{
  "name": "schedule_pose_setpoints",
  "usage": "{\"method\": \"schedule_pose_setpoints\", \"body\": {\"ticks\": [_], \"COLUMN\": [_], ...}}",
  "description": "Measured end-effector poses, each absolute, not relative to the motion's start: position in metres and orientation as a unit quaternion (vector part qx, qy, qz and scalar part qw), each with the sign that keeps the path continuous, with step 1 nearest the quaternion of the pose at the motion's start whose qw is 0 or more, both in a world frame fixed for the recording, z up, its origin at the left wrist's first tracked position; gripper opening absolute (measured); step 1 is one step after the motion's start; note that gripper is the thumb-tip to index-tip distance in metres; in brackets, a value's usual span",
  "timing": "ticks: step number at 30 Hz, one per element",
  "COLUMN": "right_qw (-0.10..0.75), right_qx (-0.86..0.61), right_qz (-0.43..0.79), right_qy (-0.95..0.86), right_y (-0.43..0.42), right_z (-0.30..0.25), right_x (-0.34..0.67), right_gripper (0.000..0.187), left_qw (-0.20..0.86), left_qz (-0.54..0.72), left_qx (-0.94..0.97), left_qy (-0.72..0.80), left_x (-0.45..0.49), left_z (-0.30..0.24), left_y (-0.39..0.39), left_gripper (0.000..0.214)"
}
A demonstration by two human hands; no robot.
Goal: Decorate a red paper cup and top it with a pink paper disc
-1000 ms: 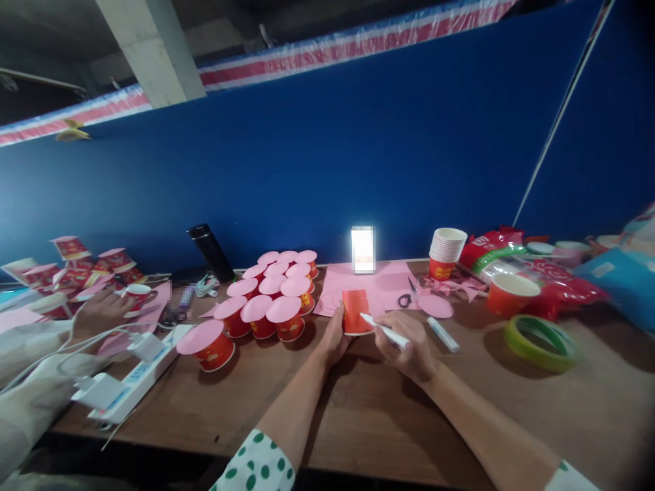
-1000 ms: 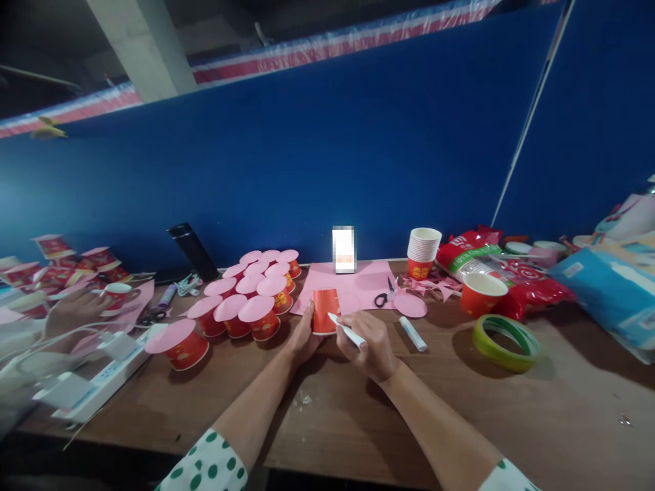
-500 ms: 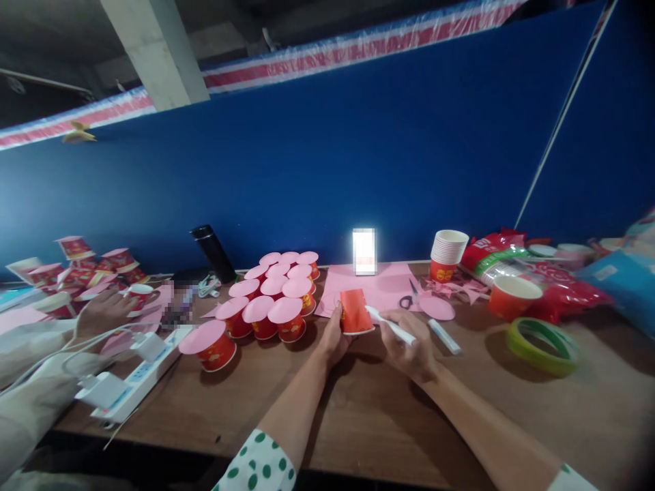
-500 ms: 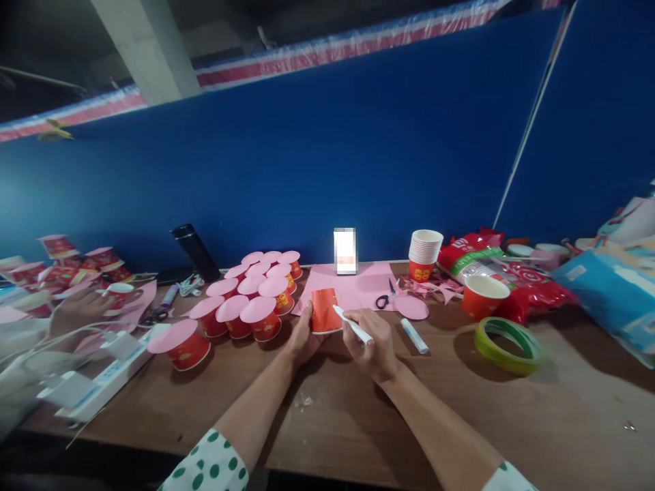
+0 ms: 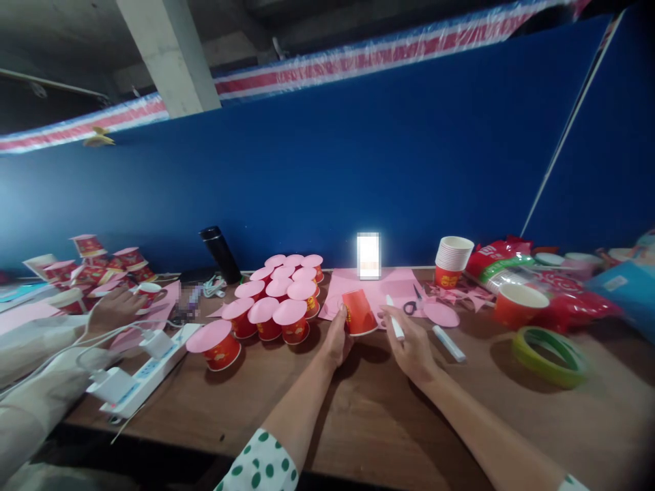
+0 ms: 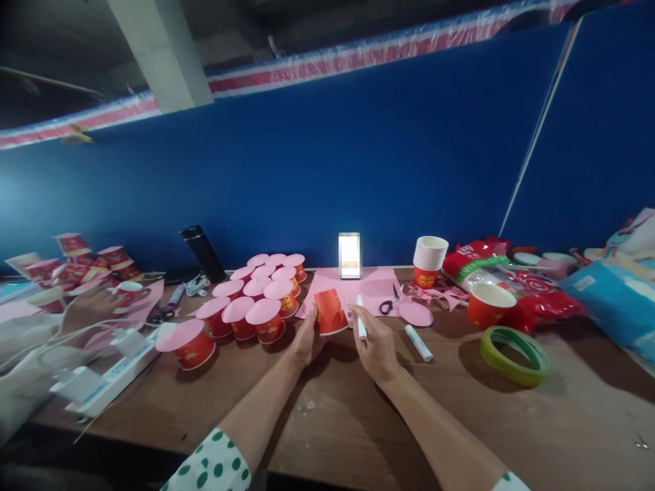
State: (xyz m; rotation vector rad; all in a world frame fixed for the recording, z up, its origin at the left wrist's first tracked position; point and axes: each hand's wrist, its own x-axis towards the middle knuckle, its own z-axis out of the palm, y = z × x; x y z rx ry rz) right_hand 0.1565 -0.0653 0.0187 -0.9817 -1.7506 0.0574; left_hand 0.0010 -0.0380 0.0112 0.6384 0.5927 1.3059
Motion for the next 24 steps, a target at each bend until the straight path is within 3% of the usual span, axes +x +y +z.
{"method": "schedule_pose_setpoints", "body": {"ticks": [15, 24], "right_qw": [0.461, 0.462], "right_qx": [-0.435, -0.457], "right_qz": [0.018, -0.021], "right_qy": [-0.773, -0.760], "right_y": [-0.067, -0.059], "right_z": [0.014, 0.011], "right_x": [0.150, 0.157], "right_gripper": [0.030, 0.031], "left_qw": [0.675, 0.669], "left_qz": [0.625, 0.622], "left_qx": [0.326, 0.352], "left_qy": [0.219, 0.206], "left_x": [0.002, 0.004], "left_z": [0.012, 0.006], "left_y": [-0.036, -0.034], "left_gripper": [0.038, 0.027]}}
